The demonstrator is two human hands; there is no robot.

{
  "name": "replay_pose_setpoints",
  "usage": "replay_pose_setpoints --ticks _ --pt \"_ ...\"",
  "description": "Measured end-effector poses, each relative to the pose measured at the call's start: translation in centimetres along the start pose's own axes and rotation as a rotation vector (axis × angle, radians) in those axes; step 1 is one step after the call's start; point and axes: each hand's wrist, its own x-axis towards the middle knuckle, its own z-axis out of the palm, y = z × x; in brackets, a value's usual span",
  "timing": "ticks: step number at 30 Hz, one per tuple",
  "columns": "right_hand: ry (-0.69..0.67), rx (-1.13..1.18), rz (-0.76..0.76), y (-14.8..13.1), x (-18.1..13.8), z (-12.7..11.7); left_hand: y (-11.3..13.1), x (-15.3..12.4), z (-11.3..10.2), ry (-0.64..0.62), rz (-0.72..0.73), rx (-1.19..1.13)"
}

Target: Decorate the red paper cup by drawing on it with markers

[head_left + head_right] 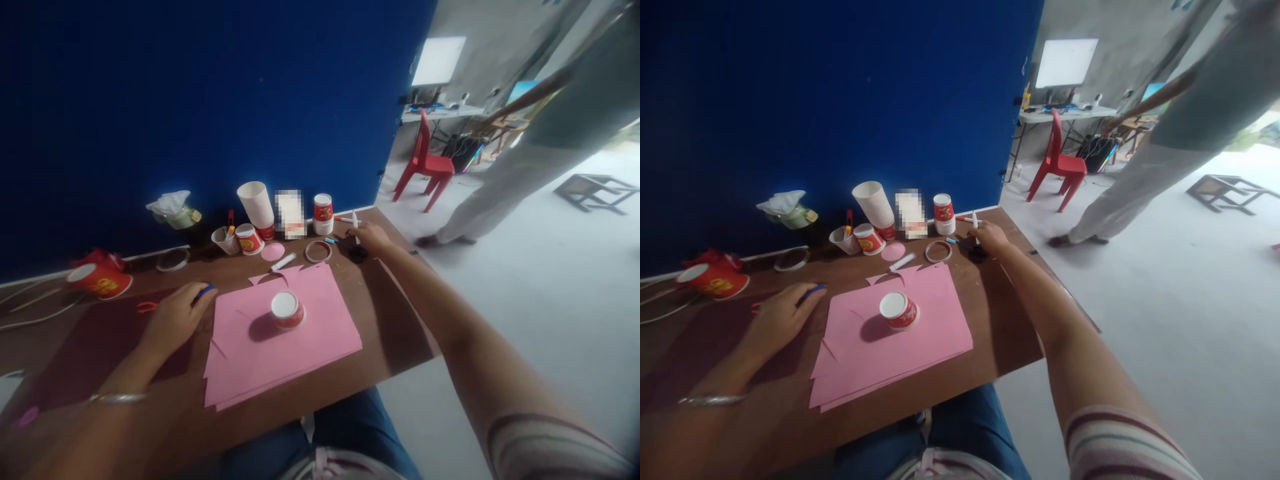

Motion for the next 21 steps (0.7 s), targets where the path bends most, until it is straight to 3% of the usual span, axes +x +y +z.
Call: replay_pose_setpoints --ticks 3,9,15,21 --pt "0.038 -0.055 0.014 1.9 0.7 -0.3 -0.6 0.3 1.0 -0.033 -0.008 -0.021" --pt "0.117 -0.101 0.240 5.9 1.5 -0.9 -1.3 1.5 3.1 -0.125 -0.023 -0.019" --pt "0.103 -0.057 0.294 5.4 0.5 0.5 -1.7 2.1 4.2 -0.146 -0.017 0.004" --pt "0.265 -0.003 0.367 4.0 -2.1 -0.8 -3.0 2.0 5.2 -0.115 -0.011 -0.021"
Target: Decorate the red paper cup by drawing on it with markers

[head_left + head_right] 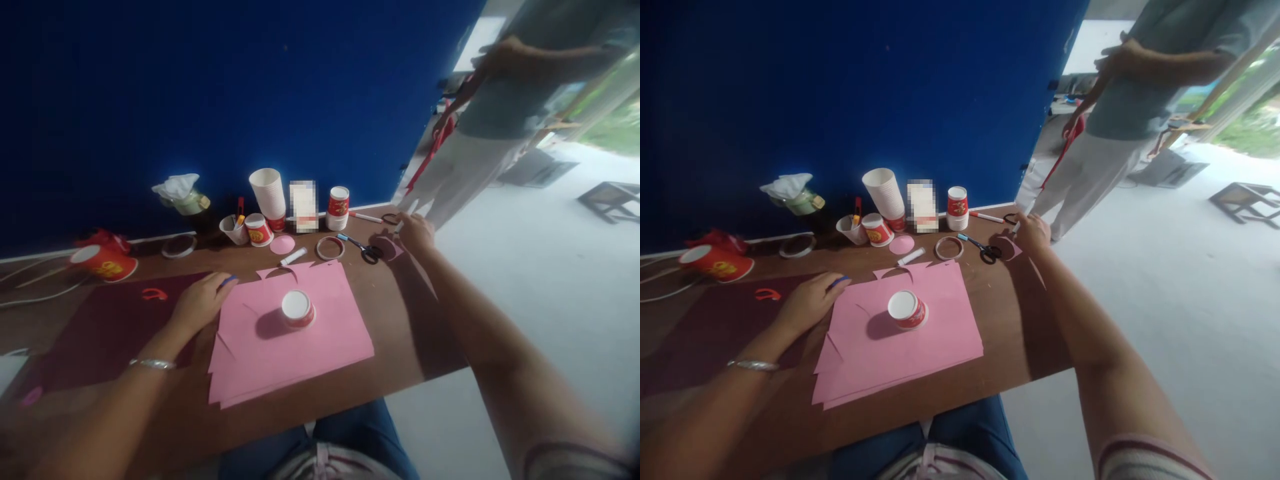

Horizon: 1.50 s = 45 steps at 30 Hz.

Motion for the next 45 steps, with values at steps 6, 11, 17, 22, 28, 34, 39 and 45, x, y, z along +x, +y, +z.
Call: replay_pose_setpoints --ticks 6,11,17,22,28,34,39,45 --pt "0.221 0.556 -0.266 -7.5 -7.4 -3.8 1.8 0.0 0.1 0.049 0.039 -0.019" --pt "0.126 0.964 -0.521 -15.2 -11.5 -4.8 2.8 1.4 1.3 0.058 0.020 -0.011" --pt "-0.064 0.921 -0.452 -16.8 -11.3 -0.1 3.8 3.7 2.7 0.055 0.069 -0.034" --pt "-0.118 0.823 -0.433 -15.5 -12.1 2.4 4.7 5.8 4.0 0.020 0.129 -0.040" --pt "-0.234 0.660 -0.439 -15.2 -12.0 3.5 5.1 6.3 4.5 0.005 0.145 -0.051" --pt "-0.207 0.608 -0.411 -15.4 -12.4 3.6 6.0 2.6 2.1 0.124 0.167 -0.164" --pt "0.040 0.653 -0.243 -12.6 -9.6 2.0 8.3 -1.7 1.0 0.172 0.132 -0.469" --pt "0.210 0.930 -0.030 -10.9 -6.6 -0.1 9.5 -3.1 2.3 -0.096 0.081 -0.940"
